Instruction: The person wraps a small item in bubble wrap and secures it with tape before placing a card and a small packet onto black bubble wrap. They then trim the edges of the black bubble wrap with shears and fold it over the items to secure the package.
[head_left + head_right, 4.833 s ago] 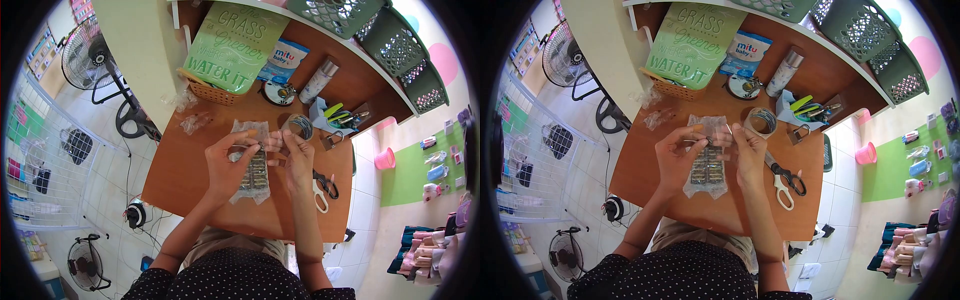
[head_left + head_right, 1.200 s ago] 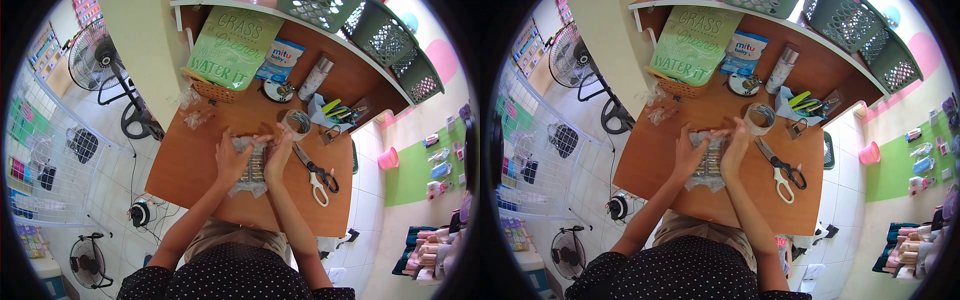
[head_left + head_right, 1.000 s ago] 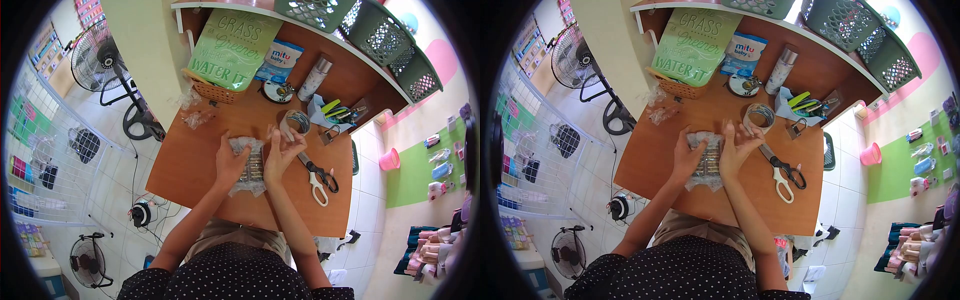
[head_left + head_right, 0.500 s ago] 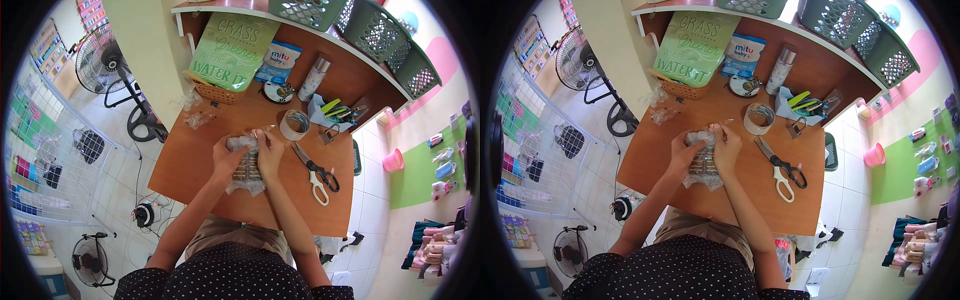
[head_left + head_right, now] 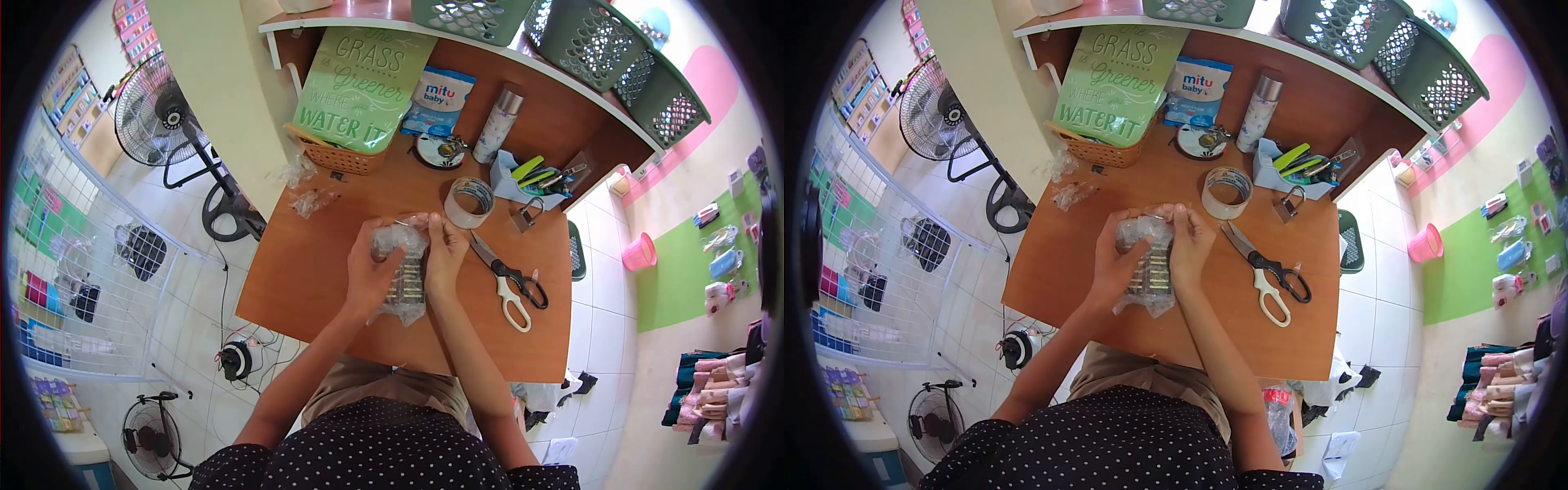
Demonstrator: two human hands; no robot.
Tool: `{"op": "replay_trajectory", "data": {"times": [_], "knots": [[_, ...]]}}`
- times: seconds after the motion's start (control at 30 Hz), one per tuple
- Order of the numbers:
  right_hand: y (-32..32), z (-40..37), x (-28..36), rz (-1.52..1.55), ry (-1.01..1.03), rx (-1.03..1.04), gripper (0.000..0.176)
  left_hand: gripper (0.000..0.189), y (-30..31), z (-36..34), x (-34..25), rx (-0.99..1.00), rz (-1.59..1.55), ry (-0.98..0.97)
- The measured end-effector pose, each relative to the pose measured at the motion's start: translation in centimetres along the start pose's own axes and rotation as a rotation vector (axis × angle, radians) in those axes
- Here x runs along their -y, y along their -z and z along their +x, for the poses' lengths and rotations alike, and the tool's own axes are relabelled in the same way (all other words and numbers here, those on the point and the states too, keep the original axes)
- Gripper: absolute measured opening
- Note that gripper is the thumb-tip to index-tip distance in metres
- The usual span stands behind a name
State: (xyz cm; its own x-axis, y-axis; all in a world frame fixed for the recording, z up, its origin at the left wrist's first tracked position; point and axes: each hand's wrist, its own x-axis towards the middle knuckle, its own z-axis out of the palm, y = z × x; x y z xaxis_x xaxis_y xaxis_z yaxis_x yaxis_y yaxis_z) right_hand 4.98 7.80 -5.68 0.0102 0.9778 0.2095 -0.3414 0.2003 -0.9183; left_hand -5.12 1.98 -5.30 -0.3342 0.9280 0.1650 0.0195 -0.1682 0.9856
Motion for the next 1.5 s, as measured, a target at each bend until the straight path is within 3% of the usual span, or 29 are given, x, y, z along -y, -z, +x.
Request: {"op": "replay_trajectory", "data": {"times": [0.1,0.17,0.23,0.4,0.43,0.47,0.6,0.8,1.0,1.07,1.17,1.4,1.47,1.5], "knots": [[0.4,1.2,0.8,0.262,-0.107,-0.004,0.024,0.038,-0.6,-1.5,-0.6,-0.063,0.011,-0.101],[1.0,1.9,2.9,0.213,-0.195,-0.024,0.025,0.036,-0.4,-2.3,-0.9,-0.078,0.067,-0.153],[1.6,2.8,4.2,0.031,-0.337,0.081,0.026,0.035,-0.3,-2.9,-1.3,-0.090,0.117,-0.206],[1.4,3.5,5.7,-0.198,-0.220,0.280,0.024,0.033,-0.6,-4.5,-1.8,-0.150,0.334,-0.452],[1.0,3.4,5.9,-0.253,-0.113,0.380,0.022,0.033,-0.6,-4.7,-1.7,-0.156,0.325,-0.444],[0.7,3.3,6.2,-0.312,-0.007,0.482,0.020,0.033,-0.5,-5.0,-1.6,-0.142,0.407,-0.562],[0.2,1.8,7.7,-0.485,0.033,0.616,0.016,0.037,-1.0,-6.0,-0.9,-0.157,0.465,-0.798],[0.8,1.1,9.3,-0.762,0.146,0.859,0.012,0.037,-1.4,-6.6,-0.2,-0.299,0.465,-0.883],[1.0,0.7,9.1,-0.661,-0.021,0.773,0.012,0.038,-1.0,-6.5,0.3,-0.242,0.471,-0.992],[0.6,0.9,9.4,-0.544,-0.162,0.743,0.014,0.038,-0.9,-6.5,0.2,-0.216,0.466,-0.966],[0.7,1.9,9.6,-0.622,-0.281,0.759,0.016,0.035,-0.9,-6.5,0.2,-0.196,0.439,-0.925],[-0.3,3.3,10.1,-0.629,-0.198,0.709,0.017,0.030,-0.8,-6.5,0.4,-0.176,0.400,-0.947],[-1.4,2.3,11.0,-0.771,0.005,0.686,0.013,0.029,-0.9,-6.4,0.4,-0.190,0.399,-0.950],[-1.0,2.3,10.9,-0.773,0.003,0.688,0.013,0.028,-0.9,-6.4,0.4,-0.202,0.398,-0.955]]}}
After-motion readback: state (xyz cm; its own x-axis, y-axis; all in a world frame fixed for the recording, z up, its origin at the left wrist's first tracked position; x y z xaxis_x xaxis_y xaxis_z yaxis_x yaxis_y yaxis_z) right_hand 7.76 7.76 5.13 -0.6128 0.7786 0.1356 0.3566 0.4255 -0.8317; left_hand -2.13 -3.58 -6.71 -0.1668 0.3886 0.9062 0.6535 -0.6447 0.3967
